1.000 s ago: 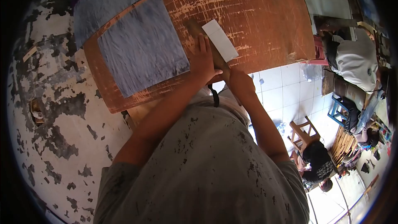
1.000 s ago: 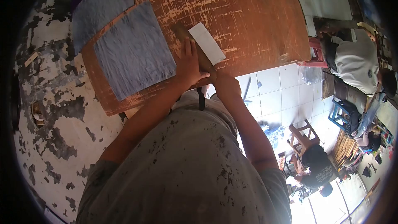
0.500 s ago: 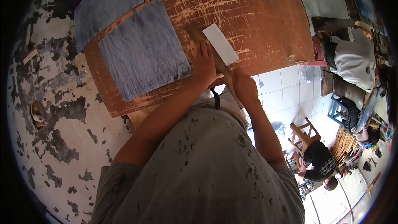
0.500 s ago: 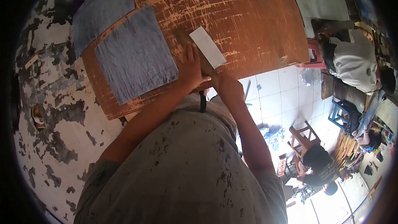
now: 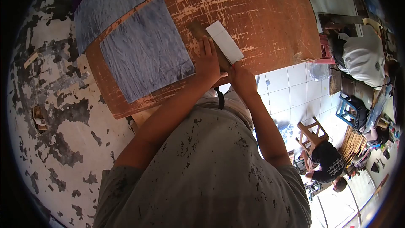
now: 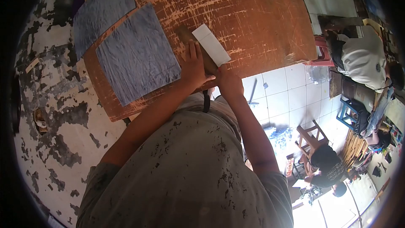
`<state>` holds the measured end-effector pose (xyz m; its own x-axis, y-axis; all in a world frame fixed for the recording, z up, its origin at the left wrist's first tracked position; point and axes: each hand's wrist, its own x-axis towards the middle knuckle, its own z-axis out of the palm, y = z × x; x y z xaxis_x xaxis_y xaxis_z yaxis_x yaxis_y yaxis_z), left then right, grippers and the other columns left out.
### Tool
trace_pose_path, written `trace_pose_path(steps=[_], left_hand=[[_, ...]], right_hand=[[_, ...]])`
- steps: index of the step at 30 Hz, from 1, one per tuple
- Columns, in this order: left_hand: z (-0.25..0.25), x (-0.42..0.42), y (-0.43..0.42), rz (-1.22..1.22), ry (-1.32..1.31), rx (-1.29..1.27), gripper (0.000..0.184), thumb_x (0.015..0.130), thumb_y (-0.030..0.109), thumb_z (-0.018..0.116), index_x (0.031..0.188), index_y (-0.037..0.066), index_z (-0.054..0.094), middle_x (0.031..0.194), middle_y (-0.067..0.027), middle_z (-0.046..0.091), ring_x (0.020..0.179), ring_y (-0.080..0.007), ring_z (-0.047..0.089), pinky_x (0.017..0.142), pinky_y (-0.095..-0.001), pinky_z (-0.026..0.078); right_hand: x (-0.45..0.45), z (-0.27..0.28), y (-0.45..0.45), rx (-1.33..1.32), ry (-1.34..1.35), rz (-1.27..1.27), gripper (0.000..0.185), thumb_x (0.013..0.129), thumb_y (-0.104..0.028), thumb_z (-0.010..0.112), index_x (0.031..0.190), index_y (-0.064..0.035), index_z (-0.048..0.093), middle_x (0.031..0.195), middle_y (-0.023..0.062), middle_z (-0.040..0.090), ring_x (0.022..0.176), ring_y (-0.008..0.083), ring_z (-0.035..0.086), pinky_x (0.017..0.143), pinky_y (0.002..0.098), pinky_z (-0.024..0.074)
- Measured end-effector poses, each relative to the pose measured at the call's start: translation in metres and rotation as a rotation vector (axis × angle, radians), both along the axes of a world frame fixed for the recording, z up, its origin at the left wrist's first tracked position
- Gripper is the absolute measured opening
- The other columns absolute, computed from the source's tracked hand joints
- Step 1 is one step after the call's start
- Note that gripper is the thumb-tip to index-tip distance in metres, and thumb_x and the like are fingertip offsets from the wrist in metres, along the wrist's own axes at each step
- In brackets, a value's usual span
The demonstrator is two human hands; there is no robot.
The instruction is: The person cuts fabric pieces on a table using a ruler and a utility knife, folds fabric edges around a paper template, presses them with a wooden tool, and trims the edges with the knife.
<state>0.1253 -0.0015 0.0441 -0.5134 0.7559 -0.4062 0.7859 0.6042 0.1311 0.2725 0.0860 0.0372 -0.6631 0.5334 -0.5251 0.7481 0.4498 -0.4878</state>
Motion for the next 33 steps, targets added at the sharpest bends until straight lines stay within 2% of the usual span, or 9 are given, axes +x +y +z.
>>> trace_pose_path(steps=[16,22,28,30,33], left_hand=[[0.0,-0.001,-0.001,-0.006,0.002,0.037,0.15,0.062,0.061,0.098,0.165,-0.012,0.018,0.174,-0.0302,0.012,0.163,-0.0466,0.019,0.116,-0.0738,0.037],[0.002,-0.001,0.0,-0.007,-0.007,0.029,0.149,0.062,0.061,0.098,0.165,-0.012,0.018,0.174,-0.0306,0.012,0.163,-0.047,0.018,0.116,-0.0733,0.038],[0.003,0.0,0.002,-0.01,-0.007,-0.029,0.149,0.064,0.063,0.096,0.166,-0.011,0.016,0.175,-0.0297,0.011,0.164,-0.0455,0.016,0.119,-0.0738,0.034],[0.007,-0.001,0.006,-0.01,-0.01,-0.058,0.149,0.065,0.064,0.096,0.166,-0.011,0.015,0.175,-0.0294,0.011,0.164,-0.0451,0.015,0.119,-0.0741,0.032],[0.012,-0.001,0.006,-0.02,0.02,-0.109,0.148,0.066,0.068,0.093,0.167,-0.009,0.018,0.176,-0.0288,0.01,0.164,-0.0437,0.016,0.119,-0.0696,0.037]], right_hand=[[-0.003,0.004,0.0,0.002,-0.015,0.006,0.031,0.112,-0.032,0.048,0.126,-0.0056,0.055,0.099,0.0287,0.075,0.096,0.0496,0.074,0.085,0.06,0.0575],[-0.007,0.008,0.002,-0.027,-0.019,0.001,0.028,0.113,-0.03,0.047,0.121,-0.005,0.055,0.099,0.029,0.075,0.098,0.0501,0.073,0.086,0.0607,0.0568],[-0.021,0.016,0.003,-0.005,-0.176,0.074,0.021,0.108,-0.021,0.056,0.119,-0.0036,0.055,0.106,0.0273,0.075,0.105,0.0466,0.074,0.089,0.0563,0.0595],[-0.018,0.004,0.002,0.147,-0.087,0.162,0.025,0.105,-0.024,0.055,0.115,-0.001,0.06,0.097,0.0292,0.076,0.091,0.0474,0.075,0.081,0.0561,0.0604],[-0.015,0.003,0.004,0.099,-0.058,0.139,0.025,0.105,-0.023,0.055,0.113,-0.001,0.063,0.099,0.0288,0.076,0.095,0.0468,0.076,0.082,0.0554,0.0607]])
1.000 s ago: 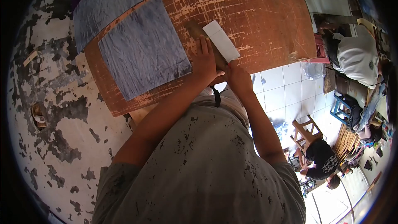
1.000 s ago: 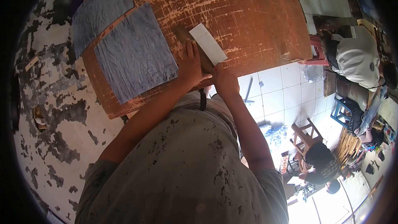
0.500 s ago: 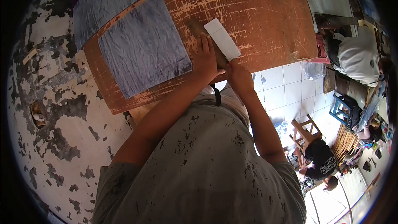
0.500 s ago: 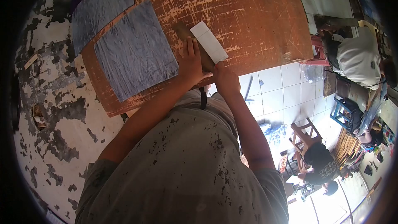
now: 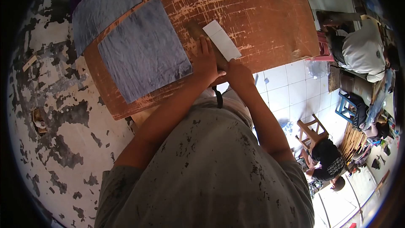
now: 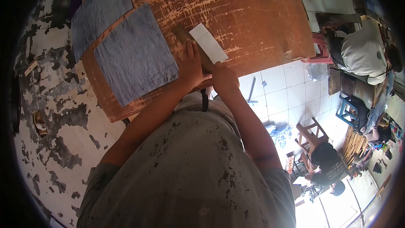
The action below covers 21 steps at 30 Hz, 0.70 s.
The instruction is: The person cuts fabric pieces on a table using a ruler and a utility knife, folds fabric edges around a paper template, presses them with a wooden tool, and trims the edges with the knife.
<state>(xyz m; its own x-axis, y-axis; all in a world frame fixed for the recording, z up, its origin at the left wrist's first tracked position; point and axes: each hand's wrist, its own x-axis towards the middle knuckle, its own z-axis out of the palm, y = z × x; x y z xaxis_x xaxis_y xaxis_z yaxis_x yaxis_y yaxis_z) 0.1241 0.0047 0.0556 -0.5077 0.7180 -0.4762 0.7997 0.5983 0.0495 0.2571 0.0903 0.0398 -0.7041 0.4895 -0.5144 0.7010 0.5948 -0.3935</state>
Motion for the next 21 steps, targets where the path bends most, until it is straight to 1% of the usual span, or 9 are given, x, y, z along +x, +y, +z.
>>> trace_pose_path(steps=[1,3,5,7,9,16,18,19,21], left_hand=[[0.0,0.0,-0.001,-0.002,-0.004,0.003,0.147,0.066,0.068,0.093,0.167,-0.009,0.018,0.176,-0.0287,0.01,0.164,-0.0438,0.015,0.119,-0.0701,0.037],[-0.003,-0.001,-0.003,-0.001,-0.012,0.007,0.147,0.066,0.068,0.093,0.167,-0.008,0.018,0.176,-0.0287,0.009,0.165,-0.044,0.014,0.119,-0.0705,0.037],[-0.009,0.001,-0.004,0.013,-0.021,0.052,0.152,0.063,0.066,0.095,0.167,-0.01,0.014,0.176,-0.0277,0.009,0.164,-0.0438,0.015,0.119,-0.0755,0.029],[-0.011,0.002,-0.006,0.015,-0.025,0.067,0.152,0.064,0.067,0.095,0.167,-0.01,0.015,0.176,-0.0276,0.009,0.164,-0.0435,0.015,0.119,-0.0753,0.029],[-0.009,-0.001,-0.006,0.013,-0.011,0.09,0.151,0.064,0.067,0.095,0.167,-0.01,0.015,0.176,-0.0275,0.01,0.164,-0.0433,0.015,0.119,-0.075,0.03],[-0.007,-0.001,-0.007,0.004,-0.043,0.068,0.151,0.065,0.066,0.095,0.167,-0.009,0.013,0.176,-0.027,0.01,0.164,-0.0433,0.014,0.119,-0.0734,0.032],[-0.009,-0.002,-0.008,0.016,-0.061,0.082,0.15,0.065,0.066,0.095,0.167,-0.009,0.014,0.176,-0.027,0.01,0.164,-0.0434,0.014,0.12,-0.0729,0.032],[-0.009,-0.003,-0.009,0.013,-0.065,0.098,0.15,0.065,0.066,0.095,0.167,-0.009,0.015,0.175,-0.0273,0.011,0.164,-0.0435,0.015,0.12,-0.0725,0.031],[-0.01,-0.003,-0.014,0.009,-0.069,0.123,0.15,0.064,0.065,0.095,0.167,-0.009,0.016,0.175,-0.0276,0.011,0.164,-0.0437,0.015,0.121,-0.072,0.031]], right_hand=[[0.001,0.004,0.001,0.0,0.001,0.001,0.025,0.105,-0.023,0.055,0.113,-0.001,0.063,0.099,0.0288,0.076,0.095,0.0468,0.076,0.082,0.0554,0.0607],[0.006,0.018,0.003,-0.125,-0.152,-0.032,0.03,0.104,-0.022,0.061,0.125,-0.0006,0.061,0.112,0.0255,0.075,0.104,0.0418,0.077,0.09,0.0492,0.0624],[0.011,0.035,0.002,-0.132,-0.169,-0.05,0.03,0.104,-0.023,0.06,0.124,-0.0004,0.063,0.112,0.0257,0.075,0.103,0.0418,0.077,0.09,0.0493,0.0624],[0.018,0.034,-0.001,-0.142,-0.184,-0.067,0.031,0.104,-0.024,0.06,0.123,-0.0003,0.064,0.111,0.0259,0.076,0.103,0.0417,0.077,0.089,0.0495,0.0624],[0.02,0.026,0.0,-0.053,-0.169,0.016,0.032,0.105,-0.026,0.058,0.122,-0.0006,0.066,0.108,0.0252,0.076,0.102,0.042,0.077,0.088,0.0509,0.0621],[0.033,0.034,0.0,-0.047,-0.212,-0.024,0.029,0.105,-0.026,0.058,0.12,-0.0017,0.065,0.107,0.024,0.077,0.101,0.042,0.077,0.085,0.0511,0.0625],[0.039,0.042,0.009,-0.038,-0.114,-0.105,0.022,0.105,-0.024,0.056,0.111,-0.004,0.064,0.096,0.0251,0.076,0.098,0.0455,0.075,0.086,0.0559,0.0588],[0.038,0.042,0.012,-0.032,-0.113,-0.103,0.022,0.105,-0.024,0.056,0.111,-0.004,0.064,0.096,0.0251,0.076,0.098,0.0455,0.075,0.086,0.0559,0.0588],[0.032,0.036,0.022,0.094,0.17,-0.277,0.028,0.102,-0.028,0.066,0.118,-0.0053,0.067,0.103,0.0225,0.075,0.1,0.0448,0.074,0.088,0.0546,0.0576]])
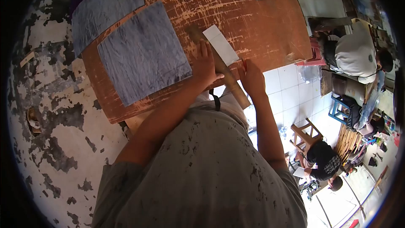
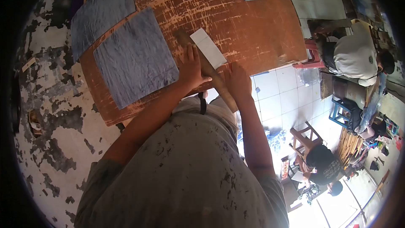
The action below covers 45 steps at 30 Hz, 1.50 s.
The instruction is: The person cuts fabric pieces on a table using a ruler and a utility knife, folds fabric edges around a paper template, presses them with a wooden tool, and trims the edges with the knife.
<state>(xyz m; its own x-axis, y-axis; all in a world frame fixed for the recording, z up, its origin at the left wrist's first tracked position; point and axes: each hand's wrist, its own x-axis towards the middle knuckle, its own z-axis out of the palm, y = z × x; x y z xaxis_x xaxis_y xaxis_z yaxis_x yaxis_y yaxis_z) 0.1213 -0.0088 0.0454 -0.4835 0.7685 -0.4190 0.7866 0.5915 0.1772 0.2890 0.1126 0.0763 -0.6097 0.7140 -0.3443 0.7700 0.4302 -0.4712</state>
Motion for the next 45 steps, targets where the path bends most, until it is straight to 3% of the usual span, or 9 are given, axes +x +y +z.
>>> trace_pose_path(steps=[5,14,20,23,25,28,33,38,45], left_hand=[[-0.014,-0.004,-0.023,-0.013,-0.008,0.275,0.147,0.064,0.068,0.093,0.167,-0.008,0.02,0.175,-0.0286,0.012,0.164,-0.0443,0.015,0.124,-0.0712,0.025],[-0.02,0.002,-0.04,0.034,0.01,0.376,0.145,0.068,0.068,0.091,0.168,-0.007,0.017,0.176,-0.0268,0.012,0.165,-0.0431,0.013,0.125,-0.0732,0.019],[-0.029,-0.002,-0.043,-0.011,0.006,0.465,0.145,0.068,0.067,0.091,0.168,-0.007,0.017,0.177,-0.0254,0.011,0.165,-0.0424,0.014,0.125,-0.0731,0.018],[-0.031,-0.006,-0.043,-0.028,0.003,0.449,0.146,0.067,0.068,0.092,0.168,-0.005,0.017,0.177,-0.0245,0.012,0.164,-0.0424,0.016,0.125,-0.0732,0.019],[-0.033,-0.008,-0.043,-0.036,0.007,0.471,0.146,0.066,0.068,0.092,0.169,-0.004,0.017,0.177,-0.024,0.012,0.164,-0.0425,0.017,0.125,-0.0732,0.019],[-0.036,-0.008,-0.044,-0.041,0.002,0.49,0.147,0.065,0.069,0.092,0.169,-0.003,0.017,0.177,-0.0233,0.013,0.164,-0.0427,0.017,0.125,-0.0731,0.019],[-0.038,-0.009,-0.043,-0.044,-0.003,0.492,0.146,0.066,0.071,0.09,0.169,-0.003,0.018,0.178,-0.0229,0.013,0.164,-0.0424,0.017,0.125,-0.073,0.018],[-0.033,-0.008,-0.04,-0.065,0.031,0.414,0.144,0.069,0.078,0.084,0.169,-0.003,0.021,0.178,-0.0229,0.012,0.164,-0.0425,0.017,0.124,-0.0737,0.021],[-0.031,-0.005,-0.034,-0.073,0.04,0.449,0.143,0.069,0.08,0.083,0.169,-0.003,0.023,0.177,-0.0228,0.015,0.162,-0.0426,0.023,0.117,-0.0771,0.027]], right_hand=[[-0.03,-0.044,0.003,0.105,0.268,-0.109,0.039,0.096,-0.035,0.077,0.121,-0.0084,0.064,0.126,0.0149,0.066,0.108,0.0415,0.071,0.087,0.0541,0.0565],[-0.037,-0.062,0.04,0.075,0.208,-0.155,0.032,0.093,-0.028,0.08,0.109,-0.0035,0.069,0.097,0.0182,0.074,0.091,0.0418,0.074,0.08,0.0538,0.057],[-0.036,-0.036,0.118,-0.155,0.362,-0.27,0.036,0.094,-0.033,0.08,0.108,-0.0008,0.072,0.085,0.0147,0.074,0.082,0.0299,0.076,0.07,0.0446,0.056],[-0.038,-0.001,0.123,-0.241,0.504,-0.58,0.039,0.094,-0.038,0.08,0.107,-0.0016,0.072,0.075,0.011,0.071,0.072,0.0264,0.073,0.065,0.0436,0.0541],[-0.027,-0.015,0.119,0.156,0.597,-0.493,0.038,0.095,-0.038,0.079,0.106,-0.0021,0.072,0.073,0.0134,0.069,0.069,0.0285,0.071,0.064,0.044,0.0527],[0.007,-0.025,0.066,0.079,0.3,-0.235,0.033,0.094,-0.031,0.079,0.101,-0.0018,0.065,0.088,0.0193,0.069,0.084,0.0345,0.072,0.074,0.0467,0.0536],[0.068,-0.045,-0.047,-0.098,0.041,-0.022,0.04,0.09,-0.031,0.086,0.107,-0.0067,0.059,0.105,0.0123,0.067,0.091,0.039,0.07,0.078,0.0508,0.0557],[0.085,-0.041,-0.077,0.329,0.316,0.167,0.048,0.079,-0.021,0.092,0.114,-0.0037,0.064,0.113,0.0125,0.068,0.087,0.0355,0.071,0.073,0.0462,0.0579],[0.098,-0.055,-0.081,0.023,0.267,-0.006,0.052,0.08,-0.011,0.089,0.123,-0.0033,0.063,0.117,0.0134,0.068,0.093,0.0352,0.073,0.079,0.0455,0.0616]])
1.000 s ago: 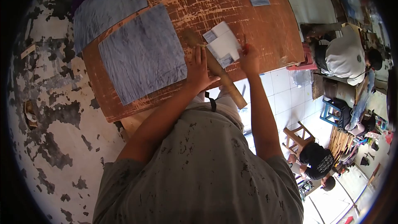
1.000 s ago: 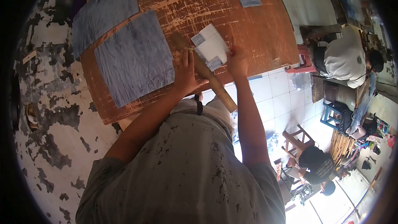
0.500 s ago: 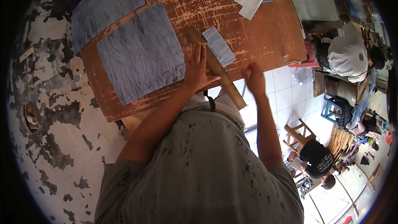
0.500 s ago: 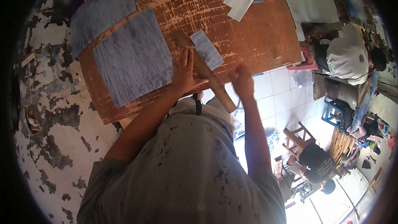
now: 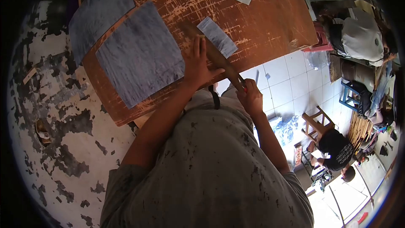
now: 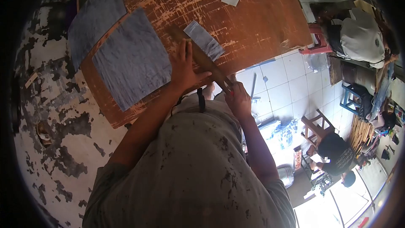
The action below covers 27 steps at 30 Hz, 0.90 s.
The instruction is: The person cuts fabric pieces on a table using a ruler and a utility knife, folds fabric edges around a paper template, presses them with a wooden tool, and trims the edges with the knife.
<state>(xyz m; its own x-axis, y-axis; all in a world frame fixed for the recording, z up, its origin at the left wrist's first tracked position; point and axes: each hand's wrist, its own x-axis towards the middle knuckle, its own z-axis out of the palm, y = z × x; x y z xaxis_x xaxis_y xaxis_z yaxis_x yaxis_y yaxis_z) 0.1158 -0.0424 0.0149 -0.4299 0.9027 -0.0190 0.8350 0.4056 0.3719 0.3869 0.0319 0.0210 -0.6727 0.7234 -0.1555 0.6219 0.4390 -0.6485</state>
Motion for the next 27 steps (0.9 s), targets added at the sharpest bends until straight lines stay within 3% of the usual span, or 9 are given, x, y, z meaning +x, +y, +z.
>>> trace_pose_path(steps=[12,27], left_hand=[[-0.008,0.004,0.002,0.015,0.03,-0.031,0.147,0.068,0.082,0.082,0.171,0.002,0.015,0.178,-0.0236,0.012,0.162,-0.0444,0.022,0.115,-0.0816,0.024],[-0.004,0.006,0.007,0.03,0.02,-0.116,0.151,0.066,0.078,0.087,0.172,0.004,0.009,0.179,-0.0228,0.007,0.163,-0.0468,0.018,0.117,-0.0825,0.022]], right_hand=[[0.006,-0.004,0.011,-0.037,0.042,0.051,0.051,0.081,-0.011,0.088,0.124,-0.0038,0.061,0.122,0.014,0.068,0.097,0.0368,0.073,0.079,0.047,0.0616],[0.007,-0.007,0.013,-0.06,0.049,0.049,0.05,0.081,-0.012,0.088,0.123,-0.0028,0.062,0.121,0.0133,0.068,0.091,0.0349,0.073,0.076,0.0448,0.0617]])
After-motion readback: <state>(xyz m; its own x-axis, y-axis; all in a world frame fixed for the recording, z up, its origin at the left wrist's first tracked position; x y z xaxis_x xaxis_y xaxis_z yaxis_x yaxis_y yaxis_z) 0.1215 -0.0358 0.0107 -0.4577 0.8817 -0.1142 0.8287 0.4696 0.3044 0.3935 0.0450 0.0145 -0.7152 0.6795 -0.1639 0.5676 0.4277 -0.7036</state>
